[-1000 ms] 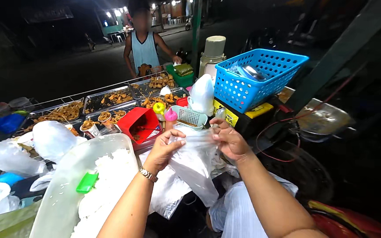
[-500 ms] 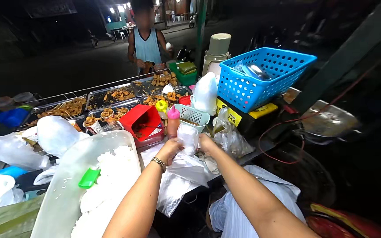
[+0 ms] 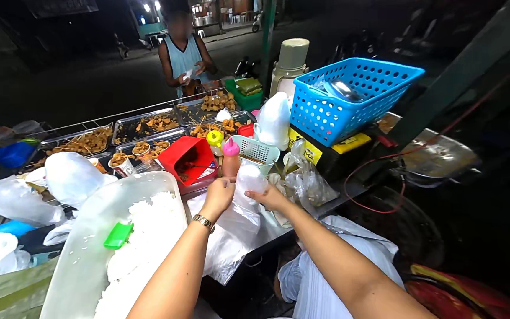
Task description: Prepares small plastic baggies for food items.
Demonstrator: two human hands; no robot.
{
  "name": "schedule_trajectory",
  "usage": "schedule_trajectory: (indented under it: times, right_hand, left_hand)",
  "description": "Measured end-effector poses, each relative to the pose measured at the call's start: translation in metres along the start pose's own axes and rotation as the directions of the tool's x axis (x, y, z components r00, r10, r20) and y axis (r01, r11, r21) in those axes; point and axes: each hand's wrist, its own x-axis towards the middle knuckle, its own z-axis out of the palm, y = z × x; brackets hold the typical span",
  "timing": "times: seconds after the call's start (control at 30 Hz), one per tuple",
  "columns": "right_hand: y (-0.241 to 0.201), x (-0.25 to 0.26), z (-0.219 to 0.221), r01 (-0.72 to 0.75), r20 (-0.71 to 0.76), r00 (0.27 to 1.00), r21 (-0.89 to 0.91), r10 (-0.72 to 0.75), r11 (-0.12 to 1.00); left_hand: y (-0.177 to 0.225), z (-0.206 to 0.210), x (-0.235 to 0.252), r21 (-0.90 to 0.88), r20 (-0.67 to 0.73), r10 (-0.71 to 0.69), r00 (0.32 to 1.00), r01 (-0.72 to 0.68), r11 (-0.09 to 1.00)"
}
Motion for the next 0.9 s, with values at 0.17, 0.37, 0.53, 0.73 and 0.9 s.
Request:
schedule_trajectory:
  times: [0.17,0.37,0.53,0.73,0.9]
  right_hand:
    - [-0.046,-0.013,-0.028,0.288,-0.276,0.909,-0.123,-0.311,0.95]
    - [-0.082,-0.035,-0.014,0.449,-0.165,0.869,-0.137,-0.467,0.883]
    - [-0.083,-0.038,-0.01,0.419,-0.178,0.87,-0.223,-0.459,0.88]
    - [-0.087,-0.04,-0.008,0.363,-0.187,0.902,-0.161,-0.39,0.918]
    - [-0.101,-0.041,-0.022,0.123,-0.159,0.987,0.621,-0.029,0.774]
  left_hand:
    - [0.008,-0.009,-0.011,-0.418,-0.248,0.209,0.946,-0.299,0.858]
    - [0.013,0.003,-0.023,-0.586,-0.152,0.385,0.91,-0.397,0.706]
    - [0.012,0.004,-0.021,-0.54,-0.104,0.329,0.939,-0.331,0.774]
    - [0.017,0.017,-0.029,-0.649,-0.075,0.351,0.933,-0.313,0.693]
    - [0.025,0.015,-0.043,-0.845,0.079,0.415,0.907,-0.16,0.511]
